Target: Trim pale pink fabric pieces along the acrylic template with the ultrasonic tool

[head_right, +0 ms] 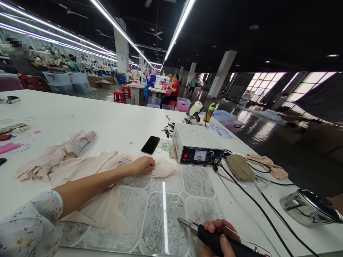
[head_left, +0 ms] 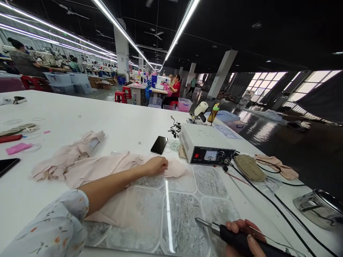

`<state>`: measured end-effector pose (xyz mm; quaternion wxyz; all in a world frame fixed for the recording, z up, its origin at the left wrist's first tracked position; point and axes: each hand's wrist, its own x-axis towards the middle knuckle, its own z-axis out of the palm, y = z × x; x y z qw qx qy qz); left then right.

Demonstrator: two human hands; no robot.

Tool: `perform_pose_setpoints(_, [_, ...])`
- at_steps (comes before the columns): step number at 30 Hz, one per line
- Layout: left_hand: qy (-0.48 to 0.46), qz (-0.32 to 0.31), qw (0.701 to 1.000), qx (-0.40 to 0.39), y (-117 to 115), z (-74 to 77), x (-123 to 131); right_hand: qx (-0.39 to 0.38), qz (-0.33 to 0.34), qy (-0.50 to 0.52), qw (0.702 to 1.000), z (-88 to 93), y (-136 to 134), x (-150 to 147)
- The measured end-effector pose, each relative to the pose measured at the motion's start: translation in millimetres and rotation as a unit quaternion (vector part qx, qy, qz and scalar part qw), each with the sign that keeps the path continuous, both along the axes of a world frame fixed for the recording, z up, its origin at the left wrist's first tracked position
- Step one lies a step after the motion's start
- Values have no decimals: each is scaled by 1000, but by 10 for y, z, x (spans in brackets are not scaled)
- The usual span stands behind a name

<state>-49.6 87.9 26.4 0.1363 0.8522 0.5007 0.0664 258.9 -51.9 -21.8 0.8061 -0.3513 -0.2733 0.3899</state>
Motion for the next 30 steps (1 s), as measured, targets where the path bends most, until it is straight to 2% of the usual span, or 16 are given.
perform_pose_setpoints(7, [0, -31, 1000, -4, 5, -126, 168, 10, 5, -1, 1000, 25, 73, -188])
perform_pose_setpoints(11, [-20, -32, 999, -23, 89, -133, 187, -1, -11, 9, 1000, 9, 51, -218])
perform_pose_setpoints(16, [-41, -22, 999, -20, 154, -17, 185, 16, -29, -16, 999, 107, -35, -305])
perform_pose_setpoints(21, [-52, -20, 998, 8, 143, 173, 266, 20, -55, 20, 998, 260, -87, -484])
perform_pose_setpoints(25, [-45, -32, 998, 14, 8, 255, 415, 17, -50, 22, 998, 286, -60, -574])
perform_pose_setpoints(30, [-12, -88, 996, -6, -436, 281, 456, 15, -48, 23, 998, 303, -71, -557])
